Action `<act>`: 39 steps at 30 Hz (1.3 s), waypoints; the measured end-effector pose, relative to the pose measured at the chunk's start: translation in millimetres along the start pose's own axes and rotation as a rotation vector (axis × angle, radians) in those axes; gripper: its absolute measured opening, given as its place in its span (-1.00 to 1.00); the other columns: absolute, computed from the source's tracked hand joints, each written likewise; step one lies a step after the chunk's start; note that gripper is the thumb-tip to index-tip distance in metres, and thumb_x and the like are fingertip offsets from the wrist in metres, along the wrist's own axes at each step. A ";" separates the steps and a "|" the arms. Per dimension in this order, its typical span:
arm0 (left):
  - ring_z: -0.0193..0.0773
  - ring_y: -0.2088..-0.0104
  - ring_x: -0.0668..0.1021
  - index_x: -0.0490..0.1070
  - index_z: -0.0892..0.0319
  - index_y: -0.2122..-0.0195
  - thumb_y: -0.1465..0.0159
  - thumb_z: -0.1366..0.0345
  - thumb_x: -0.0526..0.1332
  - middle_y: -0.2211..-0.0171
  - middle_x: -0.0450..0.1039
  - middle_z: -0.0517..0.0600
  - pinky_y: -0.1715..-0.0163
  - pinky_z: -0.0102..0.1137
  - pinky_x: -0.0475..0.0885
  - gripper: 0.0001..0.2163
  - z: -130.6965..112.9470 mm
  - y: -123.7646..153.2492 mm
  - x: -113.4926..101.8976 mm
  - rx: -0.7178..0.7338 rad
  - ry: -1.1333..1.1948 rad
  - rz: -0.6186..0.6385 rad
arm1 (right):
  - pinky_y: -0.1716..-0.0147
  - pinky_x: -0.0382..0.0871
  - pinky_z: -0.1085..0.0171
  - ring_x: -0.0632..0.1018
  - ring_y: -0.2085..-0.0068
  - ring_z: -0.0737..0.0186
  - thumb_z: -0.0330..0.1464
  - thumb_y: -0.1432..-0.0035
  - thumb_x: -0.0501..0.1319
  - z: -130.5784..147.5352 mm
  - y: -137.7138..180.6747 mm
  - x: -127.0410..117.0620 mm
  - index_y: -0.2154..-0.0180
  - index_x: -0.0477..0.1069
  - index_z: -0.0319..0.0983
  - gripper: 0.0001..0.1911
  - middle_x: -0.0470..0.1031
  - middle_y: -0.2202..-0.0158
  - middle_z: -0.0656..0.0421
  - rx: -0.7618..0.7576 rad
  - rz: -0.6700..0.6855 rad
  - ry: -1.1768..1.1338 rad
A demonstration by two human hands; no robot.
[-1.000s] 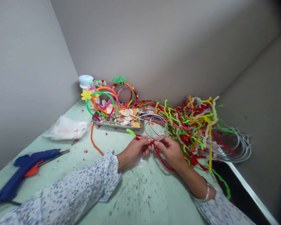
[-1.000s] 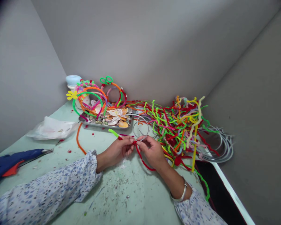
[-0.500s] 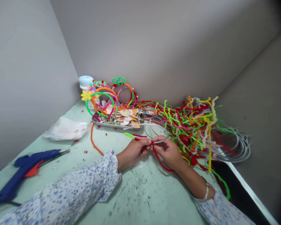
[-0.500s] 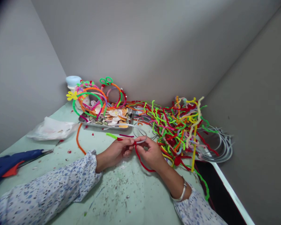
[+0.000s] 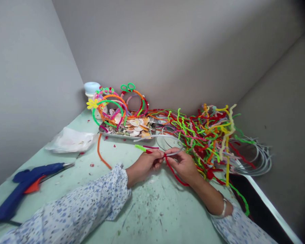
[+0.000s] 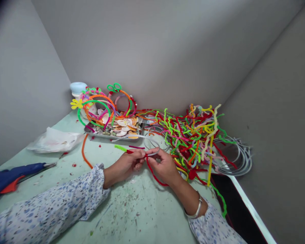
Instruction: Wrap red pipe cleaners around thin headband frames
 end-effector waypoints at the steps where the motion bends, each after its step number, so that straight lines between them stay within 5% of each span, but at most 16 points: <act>1: -0.52 0.68 0.22 0.32 0.25 0.52 -0.06 0.31 0.26 0.62 0.21 -0.16 0.68 -0.54 0.03 -0.85 0.3 0.0 0.1 0.006 -0.007 -0.003 | 0.24 0.49 0.24 0.60 0.28 0.21 -0.40 -0.10 0.23 -0.2 -0.1 -0.4 0.27 0.46 -0.21 -0.89 0.59 0.31 0.13 0.004 -0.006 0.001; 11: -0.48 0.66 0.20 0.35 0.21 0.51 -0.09 0.25 0.26 0.67 0.19 -0.17 0.64 -0.47 -0.01 -0.84 4.7 -2.8 -4.3 0.096 -0.130 0.021 | 0.45 0.47 0.27 0.57 0.45 0.20 -0.21 -0.03 0.33 -13.1 2.8 2.2 0.30 0.53 -0.22 -0.77 0.58 0.45 0.15 0.198 -0.033 -0.128; 25: -0.45 0.64 0.18 0.34 0.19 0.52 -0.12 0.27 0.24 0.65 0.18 -0.16 0.61 -0.44 -0.01 -0.86 6.1 -2.1 -4.6 0.117 -0.172 -0.002 | 0.41 0.45 0.27 0.54 0.46 0.21 -0.23 -0.08 0.27 8.2 -0.5 1.8 0.42 0.49 -0.20 -0.83 0.55 0.45 0.16 0.109 -0.076 0.059; 39: -0.41 0.58 0.27 0.35 0.20 0.46 -0.15 0.21 0.22 0.60 0.31 -0.11 0.56 -0.49 0.10 -0.83 -0.9 4.5 0.3 0.238 -0.374 -0.011 | 0.45 0.37 0.29 0.50 0.49 0.21 -0.23 -0.09 0.26 2.4 1.7 0.9 0.43 0.41 -0.21 -0.81 0.48 0.58 0.22 0.163 -0.009 -0.102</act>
Point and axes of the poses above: each hand's wrist, its own y-axis away from the middle knuckle, its own x-axis out of the palm, z = x × y, the point moved 1 cm from there along -y, towards the middle knuckle
